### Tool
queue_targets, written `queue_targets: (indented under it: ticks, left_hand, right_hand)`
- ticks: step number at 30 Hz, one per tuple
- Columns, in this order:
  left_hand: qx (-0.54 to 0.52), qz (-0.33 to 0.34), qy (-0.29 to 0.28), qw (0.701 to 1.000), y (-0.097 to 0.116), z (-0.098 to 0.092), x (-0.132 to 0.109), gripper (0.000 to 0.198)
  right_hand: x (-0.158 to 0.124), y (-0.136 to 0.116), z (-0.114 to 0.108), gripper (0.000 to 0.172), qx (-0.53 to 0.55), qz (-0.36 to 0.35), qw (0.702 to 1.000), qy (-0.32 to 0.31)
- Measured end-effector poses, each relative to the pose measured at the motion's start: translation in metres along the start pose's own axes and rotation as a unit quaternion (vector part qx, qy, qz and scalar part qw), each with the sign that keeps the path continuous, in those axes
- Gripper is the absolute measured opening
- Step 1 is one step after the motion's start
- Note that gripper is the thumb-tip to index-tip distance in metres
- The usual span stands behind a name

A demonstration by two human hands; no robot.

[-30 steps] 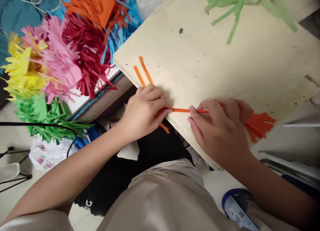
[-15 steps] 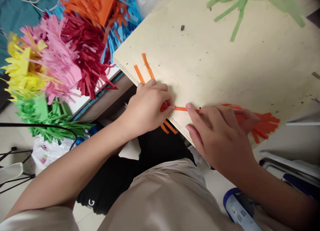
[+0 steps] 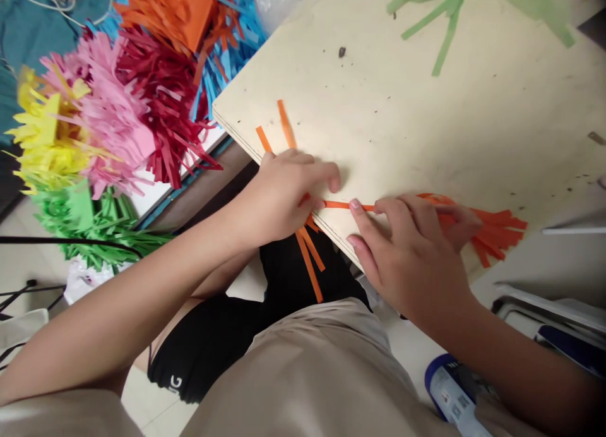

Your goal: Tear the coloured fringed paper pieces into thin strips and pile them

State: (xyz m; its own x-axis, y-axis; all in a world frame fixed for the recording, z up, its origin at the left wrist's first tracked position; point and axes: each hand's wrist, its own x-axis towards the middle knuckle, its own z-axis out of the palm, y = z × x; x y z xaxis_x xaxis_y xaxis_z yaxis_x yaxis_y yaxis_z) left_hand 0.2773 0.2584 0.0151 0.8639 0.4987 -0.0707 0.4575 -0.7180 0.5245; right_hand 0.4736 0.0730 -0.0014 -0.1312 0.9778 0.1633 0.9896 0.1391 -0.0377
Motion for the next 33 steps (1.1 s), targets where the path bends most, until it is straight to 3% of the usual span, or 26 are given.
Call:
queue_targets:
  ticks: [4,11,16,22,26,33]
  left_hand:
    - [0.033,0.07,0.002,0.997,-0.008,0.006,-0.007,0.045]
    - [0.096,0.121,0.017,0.988,-0.015,0.009,-0.021,0.044]
    - [0.116,0.126,0.05,0.984,-0.012,0.016,-0.033,0.036]
    - [0.108,0.106,0.086,0.985,-0.013,0.023,-0.038,0.031]
    - [0.076,0.087,0.081,0.99,-0.005,0.024,-0.029,0.025]
    - [0.075,0.077,0.047,0.993,0.012,0.016,-0.011,0.038]
  right_hand:
    - [0.0,0.0,0.001,0.046,0.001,-0.002,1.0,0.003]
    - [-0.003,0.005,0.006,0.044,0.019,0.004,1.0,0.024]
    - [-0.006,0.017,0.008,0.039,0.043,0.006,0.998,0.045]
    - [-0.004,0.017,0.001,0.036,0.049,0.013,0.998,0.026]
    - [-0.001,0.02,0.001,0.033,0.067,0.023,0.997,0.021]
    - [0.008,0.03,0.001,0.026,0.088,0.026,0.996,0.019]
